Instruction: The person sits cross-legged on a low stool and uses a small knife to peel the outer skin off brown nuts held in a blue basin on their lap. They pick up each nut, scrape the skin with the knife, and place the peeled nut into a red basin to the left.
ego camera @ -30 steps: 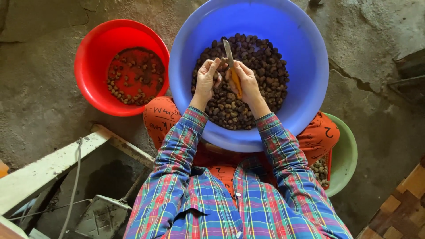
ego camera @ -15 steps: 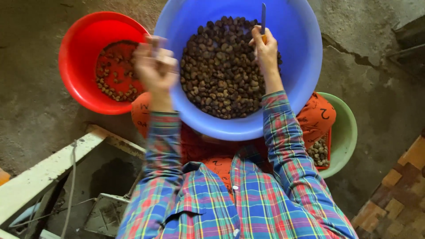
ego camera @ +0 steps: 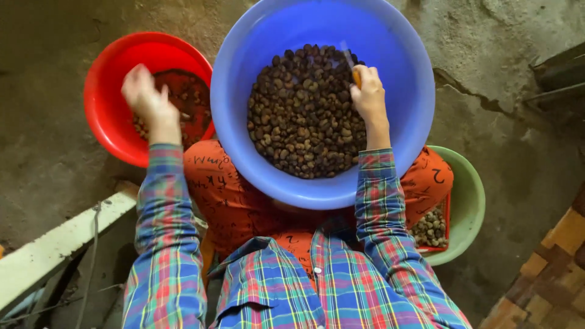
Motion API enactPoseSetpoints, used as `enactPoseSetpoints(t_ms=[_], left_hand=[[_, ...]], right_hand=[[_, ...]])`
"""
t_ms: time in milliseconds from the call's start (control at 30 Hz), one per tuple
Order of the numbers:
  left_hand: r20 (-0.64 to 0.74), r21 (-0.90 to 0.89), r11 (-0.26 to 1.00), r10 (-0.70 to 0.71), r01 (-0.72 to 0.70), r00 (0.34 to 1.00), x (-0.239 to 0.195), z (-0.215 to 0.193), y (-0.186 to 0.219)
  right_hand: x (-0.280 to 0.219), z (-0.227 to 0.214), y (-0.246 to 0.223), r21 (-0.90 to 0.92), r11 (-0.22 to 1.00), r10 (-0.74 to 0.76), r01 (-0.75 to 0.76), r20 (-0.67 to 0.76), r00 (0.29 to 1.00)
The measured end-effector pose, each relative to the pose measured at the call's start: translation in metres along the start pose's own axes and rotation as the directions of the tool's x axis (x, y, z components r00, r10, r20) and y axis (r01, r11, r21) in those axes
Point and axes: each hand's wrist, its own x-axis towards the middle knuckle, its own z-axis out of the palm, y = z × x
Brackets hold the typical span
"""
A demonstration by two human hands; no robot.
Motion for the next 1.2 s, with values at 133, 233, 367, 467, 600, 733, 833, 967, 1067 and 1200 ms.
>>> enactPoseSetpoints(t_ms=[133,233,367,467,600,733,833,967,1067,1200], left_hand=[[0.344,0.225,0.873,0.345,-0.434,0.873,-0.109,0.11,-0.011],[0.958,0.043,0.459,0.233,-0.887,0.167,-0.146,0.14,-0.073],[0.926,0.238,-0.048,-0.29,-0.97,0.242,-0.145,0.144,-0.235],[0.878,0.227,-0.093,-0.412,-0.97,0.245,-0.167,0.136,-0.257],[0.936,0.133,-0.197,-0.298,-0.971,0.189,-0.197,0.119,-0.233],[0.936,0.07,-0.206,-0.326,-0.976,0.136,-0.221,0.111,-0.196],[0.886,0.197,-0.185,-0.387,-0.963,0.256,-0.217,0.097,-0.227],[0.776,0.424,-0.136,-0.455,-0.895,0.437,-0.208,0.074,-0.228],[0.743,0.666,0.257,-0.319,-0.7,0.589,-0.203,0.074,-0.22],[0.514,0.398,0.902,-0.372,0.17,0.773,-0.215,0.092,-0.163]], right_hand=[[-0.011,-0.037,-0.052,0.23,0.957,-0.135,0.177,-0.187,0.973],[-0.016,-0.054,-0.079,0.337,0.925,-0.114,0.175,-0.194,0.974],[-0.025,-0.051,-0.088,0.38,0.921,-0.024,0.087,-0.169,0.985],[-0.021,-0.041,-0.076,0.381,0.922,-0.005,0.075,-0.182,0.983],[-0.026,-0.019,-0.044,0.256,0.962,-0.032,0.097,-0.248,0.968],[-0.065,0.001,-0.047,0.356,0.934,0.047,0.034,-0.218,0.975],[-0.075,0.034,-0.021,0.348,0.937,0.026,0.01,-0.097,0.995],[-0.081,0.044,-0.023,0.284,0.958,-0.029,0.047,-0.068,0.997],[-0.082,0.034,-0.039,0.37,0.927,-0.028,0.058,-0.085,0.996],[-0.067,0.042,-0.041,0.768,0.613,0.102,-0.183,0.153,0.983]])
